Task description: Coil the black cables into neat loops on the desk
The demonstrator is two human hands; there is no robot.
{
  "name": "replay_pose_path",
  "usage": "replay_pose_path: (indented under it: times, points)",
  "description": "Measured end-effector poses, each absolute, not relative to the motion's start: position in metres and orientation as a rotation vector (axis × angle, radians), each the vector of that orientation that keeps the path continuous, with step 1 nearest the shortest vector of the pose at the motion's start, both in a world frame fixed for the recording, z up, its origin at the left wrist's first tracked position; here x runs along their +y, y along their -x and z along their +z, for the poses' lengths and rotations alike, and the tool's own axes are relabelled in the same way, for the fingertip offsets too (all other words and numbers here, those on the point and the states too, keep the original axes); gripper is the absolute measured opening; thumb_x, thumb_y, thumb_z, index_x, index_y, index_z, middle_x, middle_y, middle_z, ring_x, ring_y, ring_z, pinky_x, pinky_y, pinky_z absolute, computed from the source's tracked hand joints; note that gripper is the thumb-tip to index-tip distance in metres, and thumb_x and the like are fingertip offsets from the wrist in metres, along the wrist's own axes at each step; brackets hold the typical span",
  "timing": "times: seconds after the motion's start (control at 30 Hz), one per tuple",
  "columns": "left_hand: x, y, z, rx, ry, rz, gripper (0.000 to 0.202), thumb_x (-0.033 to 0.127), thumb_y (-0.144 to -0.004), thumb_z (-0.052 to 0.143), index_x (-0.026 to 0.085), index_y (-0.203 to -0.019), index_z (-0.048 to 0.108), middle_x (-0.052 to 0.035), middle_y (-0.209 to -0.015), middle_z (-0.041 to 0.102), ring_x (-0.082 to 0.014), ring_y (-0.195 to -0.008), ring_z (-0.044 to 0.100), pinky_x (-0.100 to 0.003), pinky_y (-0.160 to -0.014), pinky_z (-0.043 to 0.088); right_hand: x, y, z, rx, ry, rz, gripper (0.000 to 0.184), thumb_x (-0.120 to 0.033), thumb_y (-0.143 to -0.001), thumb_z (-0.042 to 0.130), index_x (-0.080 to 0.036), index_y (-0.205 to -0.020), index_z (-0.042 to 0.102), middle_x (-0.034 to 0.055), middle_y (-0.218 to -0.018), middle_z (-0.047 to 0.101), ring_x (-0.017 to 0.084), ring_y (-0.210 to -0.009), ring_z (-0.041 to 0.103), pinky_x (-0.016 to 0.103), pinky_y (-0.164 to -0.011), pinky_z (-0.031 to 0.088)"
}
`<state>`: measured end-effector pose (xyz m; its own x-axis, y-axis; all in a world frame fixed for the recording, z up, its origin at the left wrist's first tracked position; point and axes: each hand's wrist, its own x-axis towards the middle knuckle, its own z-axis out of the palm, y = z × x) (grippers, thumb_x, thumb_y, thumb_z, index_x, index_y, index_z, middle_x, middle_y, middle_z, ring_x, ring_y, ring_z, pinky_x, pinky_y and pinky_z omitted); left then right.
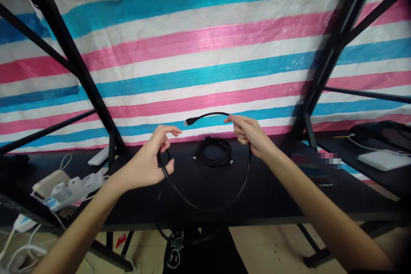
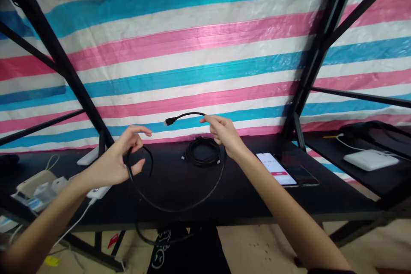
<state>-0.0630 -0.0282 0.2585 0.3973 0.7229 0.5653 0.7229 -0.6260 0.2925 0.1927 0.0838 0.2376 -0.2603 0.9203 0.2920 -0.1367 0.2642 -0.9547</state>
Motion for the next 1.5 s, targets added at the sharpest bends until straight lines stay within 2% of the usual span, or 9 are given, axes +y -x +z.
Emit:
replay_pose_path:
  times: [0.17,0.3,0.43,0.6,0.77,1.07,1.2,1.3,1.5]
  points:
    - [-0.030,0.038,0.256,1.252,-2.760,1.152,0.061,0.010,-0.068,0.050,0.022,-0.123,0.029,-0.0105,-0.114,0.036,-0.0160,-0.085,0.044,-0.031,-0.072,0.045,0.057,-0.164,0.234,-1.869,0.697,1.209,0.031,-0.042,-0.081,0.058,-0.015,-0.068,0.065,-0.0044,-0.051,0.039,0.006,-0.045,0.029,0.020,-0.041,0.017]
    - [-0.023,0.012,0.256,1.363,-2.749,1.044,0.055,0.004,-0.073,0.043,0.023,-0.123,0.031,-0.0116,-0.119,0.036,-0.0149,-0.084,0.050,-0.029,-0.068,0.047,0.031,-0.148,0.239,-2.068,0.572,1.254,0.050,-0.049,-0.091,0.036,-0.015,-0.067,0.064,0.0005,-0.060,0.052,0.008,-0.052,0.039,0.022,-0.049,0.028]
    - [-0.016,0.000,0.252,1.623,-2.676,1.122,0.047,0.008,-0.076,0.043,0.023,-0.121,0.037,-0.0091,-0.115,0.040,-0.0086,-0.063,0.048,-0.021,-0.048,0.039,0.010,-0.150,0.246,-2.272,0.570,1.037,0.034,-0.049,-0.075,0.063,-0.016,-0.065,0.060,-0.0009,-0.063,0.055,0.010,-0.058,0.044,0.023,-0.052,0.031]
    - [-0.013,0.005,0.252,1.664,-2.718,1.238,0.035,0.006,-0.078,0.045,0.021,-0.109,0.048,-0.0058,-0.107,0.048,-0.0135,-0.080,0.054,-0.025,-0.062,0.046,0.008,-0.157,0.247,-2.402,0.702,0.694,0.018,-0.024,-0.068,0.066,-0.017,-0.055,0.056,-0.0049,-0.050,0.046,0.007,-0.047,0.037,0.023,-0.049,0.026]
    - [-0.016,0.014,0.255,1.545,-2.654,1.395,0.031,0.001,-0.072,0.054,0.020,-0.097,0.054,-0.0016,-0.095,0.055,-0.0134,-0.080,0.053,-0.026,-0.072,0.046,0.020,-0.163,0.242,-2.424,0.798,0.525,0.037,-0.040,-0.071,0.068,-0.016,-0.046,0.057,-0.0037,-0.042,0.042,0.006,-0.042,0.032,0.024,-0.048,0.021]
    - [-0.021,0.011,0.259,1.426,-2.600,1.413,0.017,0.004,-0.073,0.056,0.018,-0.082,0.059,0.0015,-0.075,0.055,-0.0092,-0.062,0.046,-0.021,-0.058,0.039,0.038,-0.176,0.245,-2.596,0.619,1.141,0.034,-0.048,-0.068,0.070,-0.017,-0.083,0.072,-0.0026,-0.060,0.052,0.007,-0.051,0.038,0.020,-0.045,0.025]
    - [-0.027,0.029,0.263,1.551,-2.448,1.550,0.009,0.011,-0.073,0.053,0.016,-0.074,0.060,-0.0002,-0.078,0.056,-0.0055,-0.050,0.040,-0.019,-0.049,0.035,0.075,-0.186,0.228,-2.164,0.855,1.136,0.040,-0.052,-0.081,0.054,-0.015,-0.065,0.060,-0.0050,-0.051,0.037,0.006,-0.045,0.027,0.020,-0.042,0.017]
    - [-0.029,0.043,0.259,1.709,-2.279,1.433,0.008,0.015,-0.070,0.052,0.015,-0.068,0.060,0.0006,-0.070,0.057,-0.0045,-0.043,0.037,-0.019,-0.044,0.030,0.091,-0.191,0.217,-1.712,0.958,1.242,0.037,-0.052,-0.083,0.051,-0.018,-0.068,0.048,-0.0088,-0.051,0.023,0.005,-0.042,0.015,0.020,-0.039,0.009]
    - [-0.023,0.039,0.246,1.824,-2.132,1.156,0.037,0.029,-0.073,0.050,0.016,-0.040,0.040,0.0044,-0.040,0.030,-0.0061,-0.040,0.029,-0.021,-0.043,0.021,0.078,-0.175,0.218,-1.510,0.770,1.374,0.035,-0.050,-0.081,0.057,-0.017,-0.094,0.059,-0.0087,-0.058,0.018,0.004,-0.044,0.012,0.019,-0.039,0.006]
